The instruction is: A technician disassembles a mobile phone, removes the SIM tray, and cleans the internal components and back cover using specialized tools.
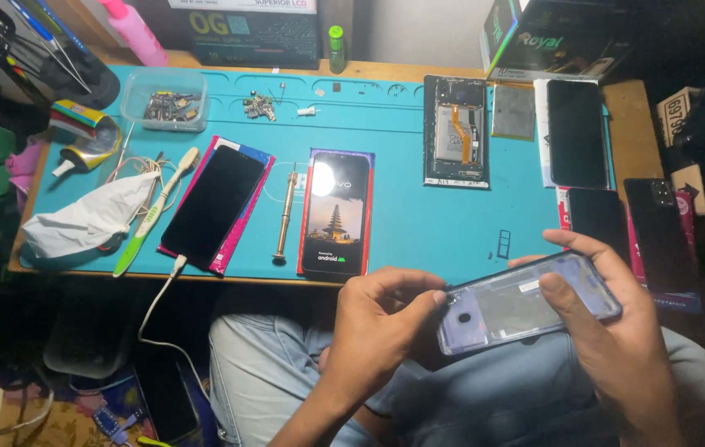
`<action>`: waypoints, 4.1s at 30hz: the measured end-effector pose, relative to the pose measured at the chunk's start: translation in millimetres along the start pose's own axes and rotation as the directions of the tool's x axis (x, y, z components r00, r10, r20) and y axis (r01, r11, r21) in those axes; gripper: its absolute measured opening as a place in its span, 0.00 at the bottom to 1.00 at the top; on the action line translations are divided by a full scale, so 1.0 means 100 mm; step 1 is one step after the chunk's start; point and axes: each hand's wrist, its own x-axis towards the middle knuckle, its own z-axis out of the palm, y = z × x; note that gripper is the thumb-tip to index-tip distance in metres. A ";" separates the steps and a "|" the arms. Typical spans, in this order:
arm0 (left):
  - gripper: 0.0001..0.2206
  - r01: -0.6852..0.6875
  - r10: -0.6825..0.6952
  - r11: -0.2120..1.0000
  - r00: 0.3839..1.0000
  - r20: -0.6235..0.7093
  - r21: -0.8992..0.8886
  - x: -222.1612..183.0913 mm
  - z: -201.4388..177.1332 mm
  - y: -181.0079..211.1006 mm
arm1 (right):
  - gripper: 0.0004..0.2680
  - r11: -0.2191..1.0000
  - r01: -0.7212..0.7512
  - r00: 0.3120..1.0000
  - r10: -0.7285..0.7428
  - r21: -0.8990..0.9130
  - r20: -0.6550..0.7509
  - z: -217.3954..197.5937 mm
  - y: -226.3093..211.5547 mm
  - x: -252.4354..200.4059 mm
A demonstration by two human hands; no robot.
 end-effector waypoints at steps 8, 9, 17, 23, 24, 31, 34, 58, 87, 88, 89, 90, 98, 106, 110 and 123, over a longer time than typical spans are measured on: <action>0.02 0.035 -0.031 0.986 0.999 -0.024 0.162 -0.02 -0.03 0.13 | 0.24 0.996 0.007 0.999 -0.003 -0.085 0.042 0.13 -0.13 -0.05; 0.01 0.004 0.000 0.989 1.000 -0.027 0.146 -0.01 -0.02 0.12 | 0.24 0.997 0.018 0.999 -0.015 -0.078 0.045 0.14 -0.13 -0.05; 0.02 0.043 -0.040 0.988 0.999 -0.022 0.148 0.03 0.00 0.08 | 0.25 0.997 0.037 0.997 -0.033 -0.063 0.066 0.09 -0.10 -0.04; 0.06 0.109 -0.108 0.994 0.994 0.029 -0.010 0.08 0.02 -0.01 | 0.27 0.999 0.010 0.997 -0.008 -0.031 0.071 0.00 -0.08 0.01; 0.07 0.107 -0.107 0.994 0.994 0.038 -0.012 0.09 0.02 -0.03 | 0.28 0.999 0.021 0.996 -0.019 -0.025 0.082 -0.02 -0.05 0.03; 0.07 -0.095 0.077 0.970 0.993 0.086 0.225 0.05 -0.03 0.09 | 0.29 1.000 0.025 0.996 -0.025 -0.007 0.088 -0.09 -0.03 0.07; 0.07 -0.235 0.207 0.935 0.970 0.131 0.265 0.06 -0.06 0.08 | 0.29 0.999 -0.033 0.997 0.034 -0.007 0.069 -0.08 -0.11 0.04; 0.06 -0.581 0.497 0.744 0.812 0.308 0.330 0.10 -0.08 0.02 | 0.30 1.000 -0.015 0.994 0.018 -0.022 0.108 -0.07 -0.11 0.03; 0.10 -0.300 0.253 0.929 0.942 0.220 0.215 0.36 0.25 -0.04 | 0.39 0.928 0.370 0.928 -0.367 -0.039 0.068 0.02 0.09 0.61; 0.10 -0.302 0.255 0.928 0.942 0.218 0.219 0.36 0.27 -0.04 | 0.39 0.927 0.373 0.927 -0.370 -0.035 0.070 0.03 0.11 0.66; 0.11 -0.319 0.274 0.920 0.938 0.211 0.227 0.38 0.30 -0.03 | 0.38 0.920 0.388 0.922 -0.386 -0.055 0.043 0.05 0.13 0.73; 0.12 -0.337 0.292 0.912 0.934 0.205 0.234 0.41 0.33 -0.02 | 0.37 0.912 0.402 0.915 -0.402 -0.075 0.016 0.06 0.15 0.81; 0.11 -0.453 0.397 0.832 0.890 0.225 0.322 0.55 0.49 -0.07 | 0.36 0.927 0.375 0.927 -0.375 0.013 -0.019 0.04 0.37 1.05; 0.11 -0.477 0.408 0.790 0.878 0.250 0.385 0.57 0.65 0.02 | 0.37 0.930 0.359 0.933 -0.361 0.074 0.007 -0.13 0.45 1.14; 0.10 -0.454 0.386 0.792 0.890 0.242 0.407 0.53 0.74 0.05 | 0.38 0.941 0.326 0.944 -0.328 0.090 0.019 -0.20 0.48 1.15; 0.11 -0.050 0.045 0.998 0.985 0.165 0.027 0.45 0.86 0.09 | 0.35 0.931 0.173 0.984 -0.174 0.322 -0.025 -0.48 0.51 1.16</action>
